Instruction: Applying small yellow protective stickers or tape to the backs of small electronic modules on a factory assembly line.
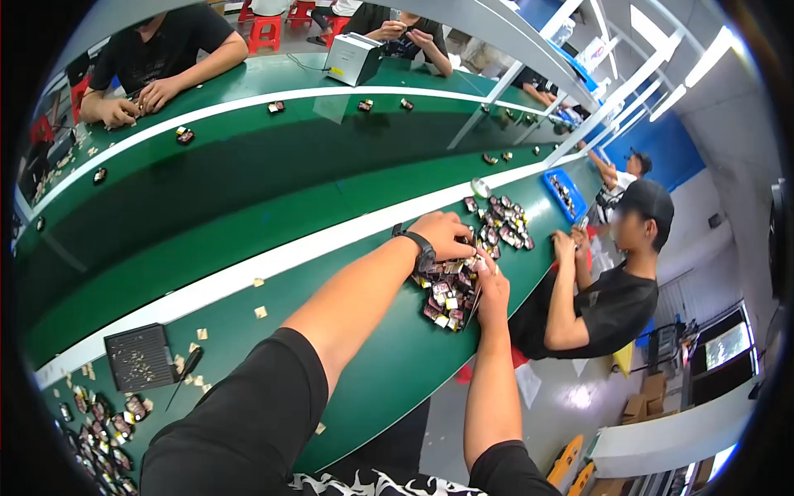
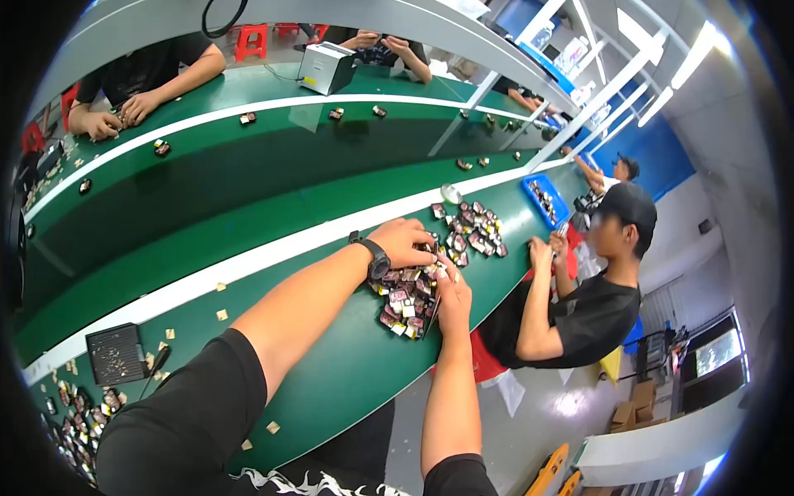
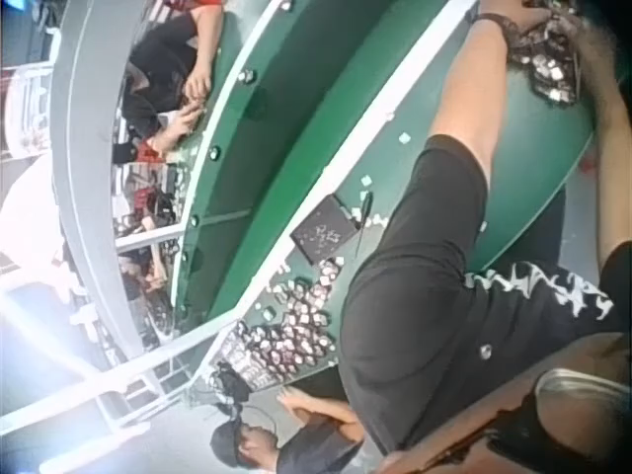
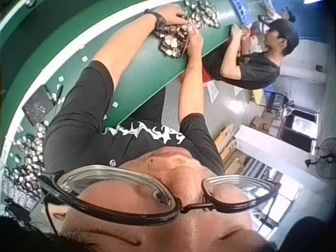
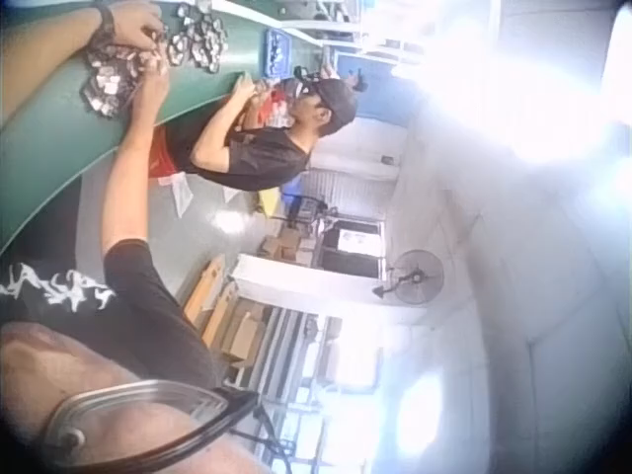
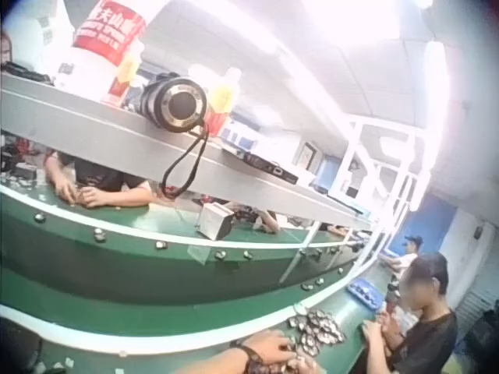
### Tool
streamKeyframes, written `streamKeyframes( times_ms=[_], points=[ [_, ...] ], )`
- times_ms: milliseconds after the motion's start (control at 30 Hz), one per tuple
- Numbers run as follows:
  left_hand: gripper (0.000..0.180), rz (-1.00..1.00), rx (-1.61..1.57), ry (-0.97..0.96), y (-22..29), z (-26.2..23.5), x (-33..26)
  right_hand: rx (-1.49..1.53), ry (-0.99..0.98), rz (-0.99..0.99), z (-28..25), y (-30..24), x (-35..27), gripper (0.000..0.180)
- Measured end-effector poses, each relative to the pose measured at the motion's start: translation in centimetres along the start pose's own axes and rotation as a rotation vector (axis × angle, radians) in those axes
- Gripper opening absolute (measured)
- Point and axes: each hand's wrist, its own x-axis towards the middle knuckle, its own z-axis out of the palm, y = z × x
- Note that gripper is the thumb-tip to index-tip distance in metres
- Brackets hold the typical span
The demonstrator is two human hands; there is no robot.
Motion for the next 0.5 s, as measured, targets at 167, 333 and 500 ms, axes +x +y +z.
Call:
streamKeyframes(
  times_ms=[167,333,500],
  points=[
    [0.049,-0.016,-0.018,-0.003,1.4,-1.0,-4.1,-0.054,-0.003,-0.171,1.7,0.4,-3.2,0.044],
    [0.05,-0.043,0.008,0.012,1.9,-2.9,-9.0,-0.116,0.006,-0.263,4.9,-0.8,-6.6,0.031],
    [0.05,-0.029,0.019,0.005,3.0,-5.3,-13.5,-0.046,-0.025,-0.243,7.9,-2.9,-10.9,0.052]
  ],
)
